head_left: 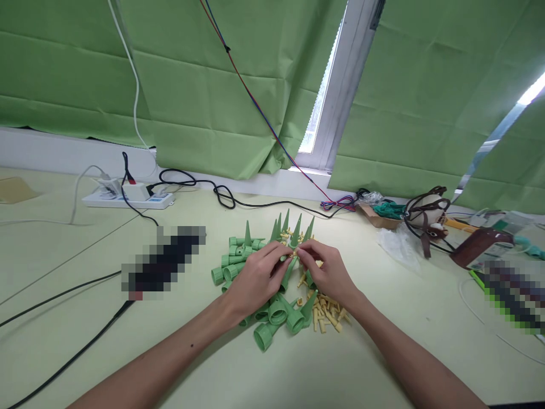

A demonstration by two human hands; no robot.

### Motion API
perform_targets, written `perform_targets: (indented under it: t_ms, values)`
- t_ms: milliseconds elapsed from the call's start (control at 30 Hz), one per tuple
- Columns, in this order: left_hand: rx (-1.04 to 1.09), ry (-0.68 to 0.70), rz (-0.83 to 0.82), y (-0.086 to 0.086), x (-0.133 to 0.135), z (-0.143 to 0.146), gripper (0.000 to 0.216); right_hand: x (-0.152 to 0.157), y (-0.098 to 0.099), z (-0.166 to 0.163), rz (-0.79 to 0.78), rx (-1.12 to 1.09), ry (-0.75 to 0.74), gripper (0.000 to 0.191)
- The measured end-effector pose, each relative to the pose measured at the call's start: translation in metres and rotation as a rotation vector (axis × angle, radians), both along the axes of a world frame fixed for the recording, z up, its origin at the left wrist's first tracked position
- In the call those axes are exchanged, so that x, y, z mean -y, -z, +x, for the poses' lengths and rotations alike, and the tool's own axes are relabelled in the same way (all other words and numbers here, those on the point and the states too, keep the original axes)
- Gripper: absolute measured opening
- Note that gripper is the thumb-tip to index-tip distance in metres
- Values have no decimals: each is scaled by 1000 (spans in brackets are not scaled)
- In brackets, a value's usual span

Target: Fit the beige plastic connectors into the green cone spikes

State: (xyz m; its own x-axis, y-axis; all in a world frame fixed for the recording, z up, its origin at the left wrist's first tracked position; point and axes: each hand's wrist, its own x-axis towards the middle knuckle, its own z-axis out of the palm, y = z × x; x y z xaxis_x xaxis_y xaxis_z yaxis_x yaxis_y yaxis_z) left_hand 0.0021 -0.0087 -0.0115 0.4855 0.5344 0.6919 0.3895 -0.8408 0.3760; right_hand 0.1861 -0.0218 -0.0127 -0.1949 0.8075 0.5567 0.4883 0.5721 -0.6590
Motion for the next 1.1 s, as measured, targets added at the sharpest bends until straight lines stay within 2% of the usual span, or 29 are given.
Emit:
perform_targets:
  t_ms: [267, 467, 533, 667, 767, 933, 1100]
  values:
    - [-23, 41, -7, 2, 1, 0, 16, -3, 3, 0, 21, 96, 108, 40]
    - [-59, 40, -15, 3, 1, 0, 16, -5, 4, 1, 12, 131, 111, 47]
    - [-61, 29, -18, 2, 1, 0, 16, -4, 3, 1, 0, 115, 109, 44]
    - [-42, -18, -19, 1, 0, 0, 16, -1, -1, 1, -37, 24, 38, 22]
    - [-29, -32, -14, 2, -1, 0, 14, 1, -2, 0, -39, 9, -2, 16]
    - [-39, -15, -23, 2, 1, 0, 15, 1, -1, 0, -50, 46, -6, 18]
    - [-54, 21, -14, 2, 1, 1, 15, -3, 1, 1, -31, 110, 35, 30]
